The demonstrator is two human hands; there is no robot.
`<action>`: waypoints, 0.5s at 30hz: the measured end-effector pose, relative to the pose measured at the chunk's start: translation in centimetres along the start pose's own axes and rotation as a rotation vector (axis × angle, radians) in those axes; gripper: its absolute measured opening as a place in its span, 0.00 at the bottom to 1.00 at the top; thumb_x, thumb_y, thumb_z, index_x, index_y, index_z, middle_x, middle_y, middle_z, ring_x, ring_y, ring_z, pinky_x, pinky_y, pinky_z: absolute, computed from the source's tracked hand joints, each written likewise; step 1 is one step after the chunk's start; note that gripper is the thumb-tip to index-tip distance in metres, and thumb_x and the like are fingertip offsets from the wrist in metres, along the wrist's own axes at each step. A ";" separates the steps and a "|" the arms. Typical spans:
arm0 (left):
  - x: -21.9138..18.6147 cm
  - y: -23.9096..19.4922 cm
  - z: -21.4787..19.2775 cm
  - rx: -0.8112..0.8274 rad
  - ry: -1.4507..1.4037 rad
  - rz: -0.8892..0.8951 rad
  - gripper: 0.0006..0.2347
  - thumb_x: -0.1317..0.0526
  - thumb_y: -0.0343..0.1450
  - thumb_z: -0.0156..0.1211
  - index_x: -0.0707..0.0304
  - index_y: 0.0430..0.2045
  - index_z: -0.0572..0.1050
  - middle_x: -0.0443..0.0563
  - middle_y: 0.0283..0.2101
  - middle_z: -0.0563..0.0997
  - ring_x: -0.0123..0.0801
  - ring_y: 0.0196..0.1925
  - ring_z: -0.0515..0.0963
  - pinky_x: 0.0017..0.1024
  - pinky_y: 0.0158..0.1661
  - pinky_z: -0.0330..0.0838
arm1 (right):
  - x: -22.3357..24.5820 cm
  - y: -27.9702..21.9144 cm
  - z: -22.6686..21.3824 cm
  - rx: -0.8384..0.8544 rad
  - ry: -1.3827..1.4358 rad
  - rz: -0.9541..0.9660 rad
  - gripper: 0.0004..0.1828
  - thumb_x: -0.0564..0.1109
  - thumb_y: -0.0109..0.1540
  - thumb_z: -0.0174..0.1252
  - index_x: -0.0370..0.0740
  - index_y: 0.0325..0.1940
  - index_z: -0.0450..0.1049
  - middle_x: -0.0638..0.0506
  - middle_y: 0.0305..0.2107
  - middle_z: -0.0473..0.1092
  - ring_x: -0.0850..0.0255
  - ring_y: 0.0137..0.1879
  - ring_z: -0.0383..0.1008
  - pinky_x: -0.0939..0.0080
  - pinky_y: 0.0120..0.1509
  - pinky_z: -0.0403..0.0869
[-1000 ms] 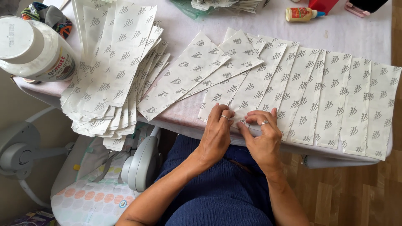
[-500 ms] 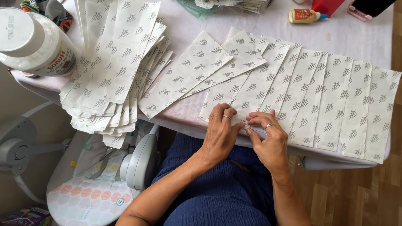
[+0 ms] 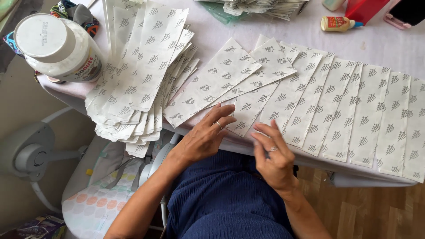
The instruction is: Applying glue to paper strips, folding them, and arranging them into organized stacks on a work table.
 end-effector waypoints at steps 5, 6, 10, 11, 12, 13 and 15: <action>0.1 0.1 -0.4 0.044 0.003 0.043 0.15 0.73 0.69 0.62 0.68 0.49 0.72 0.63 0.54 0.76 0.53 0.64 0.74 0.49 0.69 0.58 | -1.0 -1.1 3.3 0.086 -0.119 -0.062 0.15 0.39 0.59 0.69 0.33 0.48 0.78 0.44 0.50 0.76 0.49 0.58 0.77 0.49 0.73 0.68; 0.2 0.0 -0.3 0.050 -0.015 0.040 0.14 0.73 0.70 0.62 0.67 0.49 0.72 0.62 0.54 0.77 0.52 0.64 0.75 0.48 0.69 0.58 | -1.1 -1.2 3.3 0.085 -0.133 -0.068 0.14 0.39 0.59 0.69 0.33 0.47 0.78 0.45 0.49 0.76 0.50 0.58 0.78 0.49 0.74 0.68; 0.6 -0.8 0.0 0.041 -0.023 0.038 0.12 0.69 0.71 0.63 0.67 0.48 0.74 0.60 0.54 0.78 0.49 0.63 0.76 0.47 0.69 0.61 | -1.4 -1.7 3.4 0.085 -0.142 -0.084 0.10 0.39 0.61 0.67 0.35 0.45 0.78 0.47 0.49 0.76 0.51 0.58 0.78 0.50 0.74 0.68; 0.5 -0.9 0.1 0.042 -0.025 0.036 0.12 0.69 0.71 0.63 0.67 0.48 0.74 0.60 0.54 0.78 0.49 0.63 0.76 0.47 0.69 0.61 | -1.4 -1.9 3.2 0.087 -0.143 -0.082 0.10 0.39 0.61 0.67 0.35 0.45 0.78 0.47 0.49 0.76 0.51 0.58 0.78 0.50 0.74 0.68; 0.6 -0.8 0.0 0.037 -0.077 0.019 0.12 0.70 0.71 0.62 0.66 0.48 0.74 0.61 0.56 0.77 0.50 0.64 0.76 0.48 0.69 0.61 | -1.4 -1.9 3.2 0.094 -0.145 -0.085 0.08 0.38 0.61 0.67 0.35 0.44 0.79 0.47 0.49 0.76 0.51 0.58 0.78 0.49 0.74 0.68; 0.6 -0.7 -0.1 0.032 -0.128 0.002 0.13 0.70 0.71 0.62 0.65 0.49 0.74 0.62 0.59 0.76 0.51 0.64 0.75 0.49 0.69 0.61 | -1.4 -1.9 3.2 0.101 -0.147 -0.088 0.06 0.38 0.61 0.66 0.35 0.42 0.79 0.47 0.48 0.76 0.51 0.57 0.78 0.49 0.74 0.68; 0.9 -1.0 0.2 0.041 -0.143 -0.008 0.10 0.69 0.71 0.62 0.64 0.46 0.75 0.62 0.58 0.76 0.52 0.61 0.78 0.49 0.67 0.64 | -1.3 -1.8 2.9 0.110 -0.146 -0.084 0.06 0.38 0.62 0.66 0.35 0.42 0.79 0.46 0.48 0.76 0.52 0.57 0.78 0.48 0.75 0.67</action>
Point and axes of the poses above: each hand's wrist, its own y-axis towards the middle knuckle, its own z-axis out of the palm, x = y × z, the point moved 8 cm from there along y, towards the middle knuckle
